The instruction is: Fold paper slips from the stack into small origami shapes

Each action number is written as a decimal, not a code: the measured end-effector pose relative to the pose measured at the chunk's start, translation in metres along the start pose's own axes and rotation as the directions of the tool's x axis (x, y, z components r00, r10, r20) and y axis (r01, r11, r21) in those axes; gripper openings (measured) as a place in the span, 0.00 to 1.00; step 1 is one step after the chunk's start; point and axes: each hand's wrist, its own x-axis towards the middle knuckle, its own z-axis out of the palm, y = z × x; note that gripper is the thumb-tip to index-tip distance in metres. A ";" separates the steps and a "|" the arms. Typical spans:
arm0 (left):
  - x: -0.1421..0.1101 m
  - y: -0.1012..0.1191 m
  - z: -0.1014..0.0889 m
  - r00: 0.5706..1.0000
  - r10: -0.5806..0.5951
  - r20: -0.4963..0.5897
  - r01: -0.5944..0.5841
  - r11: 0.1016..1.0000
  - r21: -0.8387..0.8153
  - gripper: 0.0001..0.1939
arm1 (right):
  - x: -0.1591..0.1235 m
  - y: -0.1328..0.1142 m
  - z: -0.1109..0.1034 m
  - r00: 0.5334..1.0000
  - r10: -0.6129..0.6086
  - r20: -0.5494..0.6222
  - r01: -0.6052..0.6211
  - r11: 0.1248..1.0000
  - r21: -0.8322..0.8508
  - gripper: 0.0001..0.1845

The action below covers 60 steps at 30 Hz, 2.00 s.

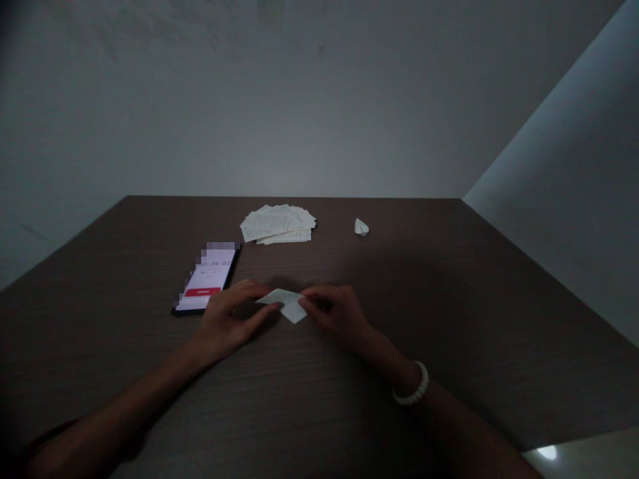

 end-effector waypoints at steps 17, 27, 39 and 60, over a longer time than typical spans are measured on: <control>-0.004 0.011 0.000 0.985 -0.022 0.173 0.047 0.989 -0.141 0.10 | 0.003 -0.005 0.006 0.938 0.310 0.155 -0.344 0.772 0.535 0.13; 0.000 0.010 0.003 0.878 -0.373 0.299 0.447 0.864 -0.234 0.12 | 0.002 -0.007 0.007 0.956 0.280 0.088 -0.288 0.838 0.463 0.09; 0.002 0.013 0.004 0.841 -0.386 0.380 0.483 0.851 -0.205 0.12 | 0.000 -0.007 -0.001 0.974 0.202 0.098 -0.225 0.886 0.405 0.11; 0.003 0.013 0.001 0.899 -0.271 0.345 0.349 0.918 -0.189 0.12 | 0.004 -0.011 0.002 0.981 -0.085 0.174 0.081 0.996 0.028 0.04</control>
